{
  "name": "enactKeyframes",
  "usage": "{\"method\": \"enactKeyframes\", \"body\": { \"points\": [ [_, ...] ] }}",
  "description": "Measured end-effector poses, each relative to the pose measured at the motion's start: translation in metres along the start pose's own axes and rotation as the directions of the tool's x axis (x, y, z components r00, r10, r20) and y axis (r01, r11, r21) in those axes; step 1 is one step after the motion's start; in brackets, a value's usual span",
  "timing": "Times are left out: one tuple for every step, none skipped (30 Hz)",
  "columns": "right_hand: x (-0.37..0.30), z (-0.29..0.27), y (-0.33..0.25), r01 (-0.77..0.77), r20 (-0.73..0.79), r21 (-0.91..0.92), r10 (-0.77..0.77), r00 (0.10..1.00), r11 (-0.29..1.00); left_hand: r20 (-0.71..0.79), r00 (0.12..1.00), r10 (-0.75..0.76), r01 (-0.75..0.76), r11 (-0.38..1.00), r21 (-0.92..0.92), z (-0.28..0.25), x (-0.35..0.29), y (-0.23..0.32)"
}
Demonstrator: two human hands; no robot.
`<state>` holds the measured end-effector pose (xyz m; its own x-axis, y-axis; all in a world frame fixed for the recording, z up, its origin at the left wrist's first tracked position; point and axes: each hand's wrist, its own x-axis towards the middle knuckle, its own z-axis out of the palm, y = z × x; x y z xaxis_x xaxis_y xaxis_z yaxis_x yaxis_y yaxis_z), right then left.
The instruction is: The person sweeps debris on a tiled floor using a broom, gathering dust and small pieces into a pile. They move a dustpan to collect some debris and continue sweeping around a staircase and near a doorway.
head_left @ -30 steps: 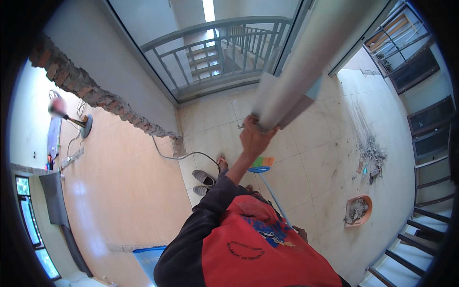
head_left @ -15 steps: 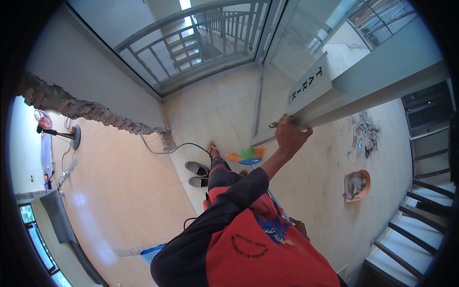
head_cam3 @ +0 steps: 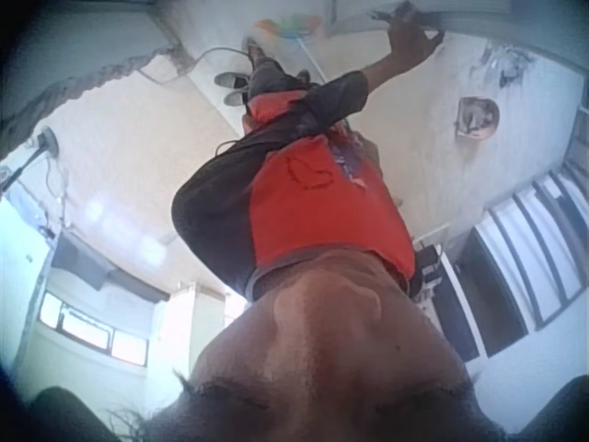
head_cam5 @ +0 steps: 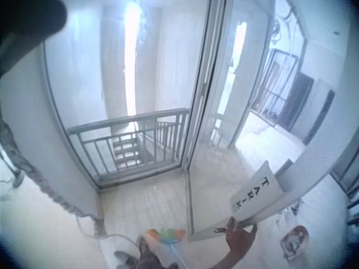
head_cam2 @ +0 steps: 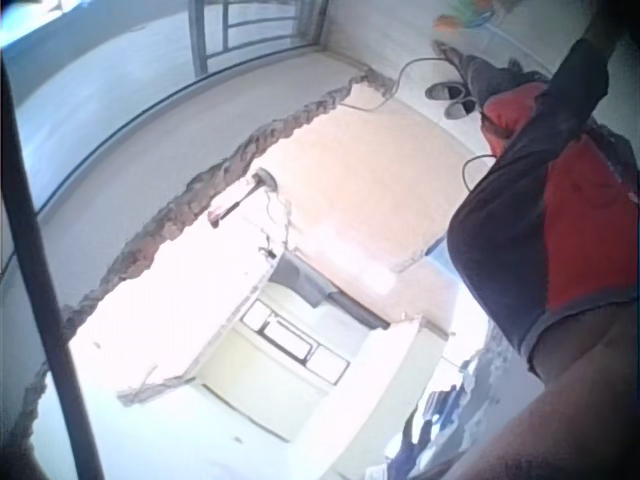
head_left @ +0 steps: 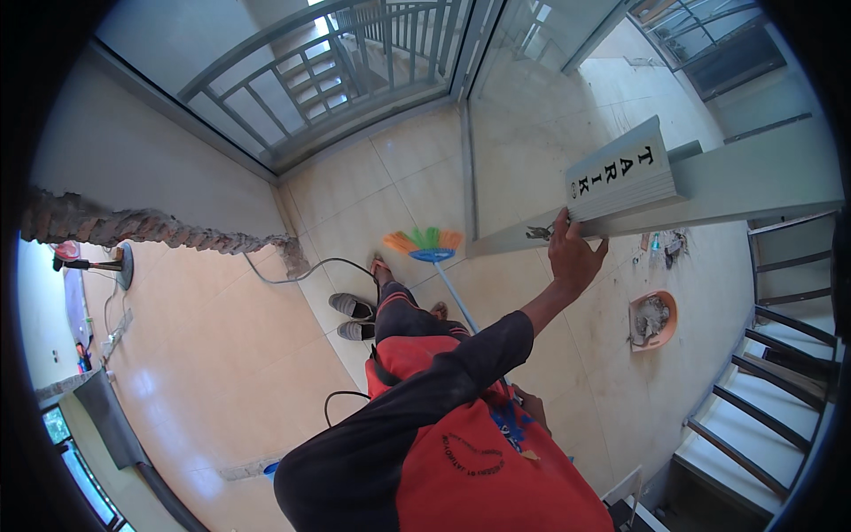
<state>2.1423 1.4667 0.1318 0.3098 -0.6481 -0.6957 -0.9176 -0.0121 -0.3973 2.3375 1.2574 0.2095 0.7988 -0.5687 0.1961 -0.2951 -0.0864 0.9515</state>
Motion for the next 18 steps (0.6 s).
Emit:
{"method": "enactKeyframes", "body": {
  "points": [
    [0.001, -0.001, -0.012, 0.030, -0.049, -0.008, -0.031, 0.998, 1.000, 0.056, 0.998, -0.005, 0.005, 1.000, -0.003, -0.002, -0.001, 0.001],
    [0.004, -0.003, -0.022, 0.063, -0.095, -0.021, -0.065, 0.993, 0.998, 0.108, 0.994, -0.012, 0.012, 1.000, -0.004, -0.005, -0.002, 0.001],
    [0.010, -0.004, -0.030, 0.054, -0.123, -0.069, -0.062, 0.990, 0.996, 0.164, 0.986, 0.004, -0.001, 1.000, -0.017, -0.005, -0.005, 0.004],
    [0.023, -0.001, -0.038, 0.079, -0.119, -0.133, -0.095, 0.988, 0.988, 0.183, 0.983, 0.009, -0.008, 1.000, -0.004, -0.013, -0.004, 0.002],
    [0.036, 0.003, -0.045, 0.109, -0.111, -0.197, -0.132, 0.985, 0.974, 0.198, 0.980, 0.009, -0.012, 1.000, 0.011, -0.022, -0.003, -0.004],
    [0.049, 0.007, -0.040, 0.106, -0.129, -0.178, -0.130, 0.983, 0.978, 0.280, 0.957, 0.073, -0.043, 0.993, -0.112, -0.024, -0.008, 0.000],
    [0.071, 0.014, -0.034, 0.139, -0.118, -0.168, -0.160, 0.980, 0.976, 0.322, 0.937, 0.132, -0.066, 0.976, -0.207, -0.033, -0.010, -0.001],
    [0.090, 0.020, -0.027, 0.170, -0.108, -0.157, -0.188, 0.976, 0.973, 0.359, 0.913, 0.194, -0.083, 0.950, -0.302, -0.042, -0.009, -0.005],
    [0.115, 0.025, -0.030, 0.142, 0.018, -0.046, -0.141, 0.990, 0.989, 0.503, 0.858, 0.104, -0.028, 0.987, -0.157, -0.069, 0.004, -0.016],
    [0.133, 0.022, -0.038, 0.049, 0.098, 0.071, -0.056, 0.994, 0.996, 0.537, 0.840, 0.082, -0.004, 0.989, -0.145, -0.085, 0.009, -0.027],
    [0.151, 0.017, -0.052, -0.050, 0.184, 0.177, 0.017, 0.983, 0.983, 0.566, 0.822, 0.062, 0.018, 0.991, -0.134, -0.099, 0.015, -0.046],
    [0.155, 0.002, -0.088, 0.027, 0.122, 0.183, -0.050, 0.991, 0.983, 0.511, 0.858, 0.049, -0.059, 0.998, 0.002, -0.114, 0.020, -0.081],
    [0.157, -0.010, -0.112, -0.011, 0.169, 0.235, -0.030, 0.985, 0.972, 0.470, 0.881, 0.055, -0.132, 0.982, 0.133, -0.133, 0.026, -0.112],
    [0.162, -0.013, -0.132, -0.043, 0.214, 0.295, -0.022, 0.977, 0.954, 0.451, 0.890, -0.072, -0.003, 0.986, 0.165, -0.169, 0.040, -0.134],
    [0.165, -0.017, -0.152, -0.074, 0.201, 0.306, 0.012, 0.980, 0.949, 0.376, 0.919, -0.116, 0.043, 0.979, 0.198, -0.201, 0.048, -0.164],
    [0.171, -0.019, -0.167, -0.087, 0.186, 0.370, 0.018, 0.982, 0.925, 0.368, 0.848, -0.382, 0.275, 0.910, 0.311, -0.235, 0.063, -0.178],
    [0.178, -0.023, -0.184, -0.106, 0.157, 0.436, 0.041, 0.987, 0.894, 0.292, 0.903, -0.316, 0.208, 0.914, 0.348, -0.261, 0.070, -0.203],
    [0.189, -0.025, -0.203, -0.117, 0.151, 0.485, 0.048, 0.987, 0.866, 0.185, 0.902, -0.391, 0.275, 0.849, 0.452, -0.288, 0.065, -0.230]
  ]
}}
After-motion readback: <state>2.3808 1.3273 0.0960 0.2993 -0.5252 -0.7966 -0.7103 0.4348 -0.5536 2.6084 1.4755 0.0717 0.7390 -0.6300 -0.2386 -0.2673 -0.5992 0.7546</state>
